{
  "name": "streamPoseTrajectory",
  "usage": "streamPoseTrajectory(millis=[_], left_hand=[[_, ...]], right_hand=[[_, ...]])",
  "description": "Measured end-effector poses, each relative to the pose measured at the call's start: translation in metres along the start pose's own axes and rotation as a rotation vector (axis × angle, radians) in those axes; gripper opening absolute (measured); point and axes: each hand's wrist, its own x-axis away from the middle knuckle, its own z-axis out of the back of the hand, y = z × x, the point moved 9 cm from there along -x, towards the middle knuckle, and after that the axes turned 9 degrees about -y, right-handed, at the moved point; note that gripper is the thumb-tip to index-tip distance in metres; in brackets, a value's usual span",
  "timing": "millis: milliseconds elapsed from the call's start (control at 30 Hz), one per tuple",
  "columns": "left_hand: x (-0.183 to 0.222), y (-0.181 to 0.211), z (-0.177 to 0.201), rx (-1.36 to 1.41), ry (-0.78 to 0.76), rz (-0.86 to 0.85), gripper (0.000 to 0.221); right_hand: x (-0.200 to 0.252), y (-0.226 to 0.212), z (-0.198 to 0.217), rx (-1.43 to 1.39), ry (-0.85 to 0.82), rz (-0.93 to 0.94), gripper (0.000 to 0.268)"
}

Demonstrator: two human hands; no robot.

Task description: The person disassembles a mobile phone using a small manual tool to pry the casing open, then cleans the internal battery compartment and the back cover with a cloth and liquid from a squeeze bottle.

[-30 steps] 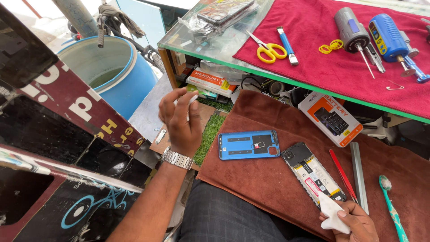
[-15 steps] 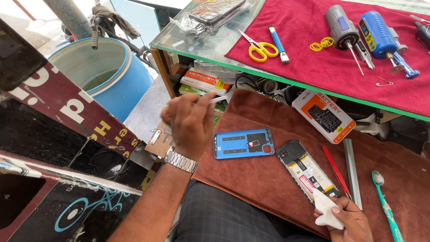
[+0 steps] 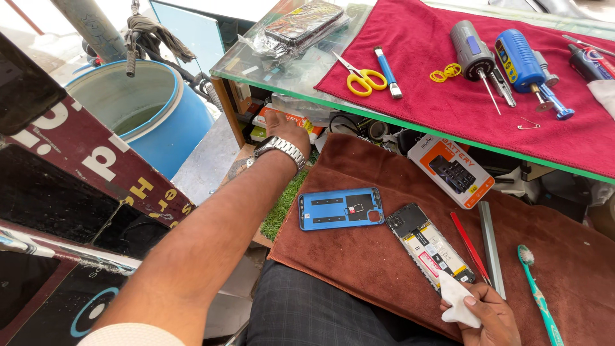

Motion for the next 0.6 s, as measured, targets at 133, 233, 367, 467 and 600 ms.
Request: streamPoseTrajectory(millis=[133,233,367,467,600], left_hand=[[-0.005,0.006,-0.012,-0.036,-0.073,0.018,0.034],[0.010,0.006,-0.014,0.004,-0.030,0.025,0.034],[0.054,0.009,0.006,0.088,0.172,-0.031,0.028],[0.130,-0.001,0.031,0.426,0.689,-0.156,0.027],[0.219,-0.017,-0.007,0.594,0.998,-0.102,0.006]], right_hand=[[0.003,-0.003,-0.004,0.011,0.024,-0.007,0.009],[0.005,-0.005,-0.007,0.006,0.019,-0.004,0.009],[0.005,-0.003,-0.006,0.012,0.022,-0.014,0.009],[0.005,-0.002,-0.008,-0.033,-0.025,0.026,0.009],[0.007,-0.009,-0.019,-0.068,-0.053,0.046,0.012]])
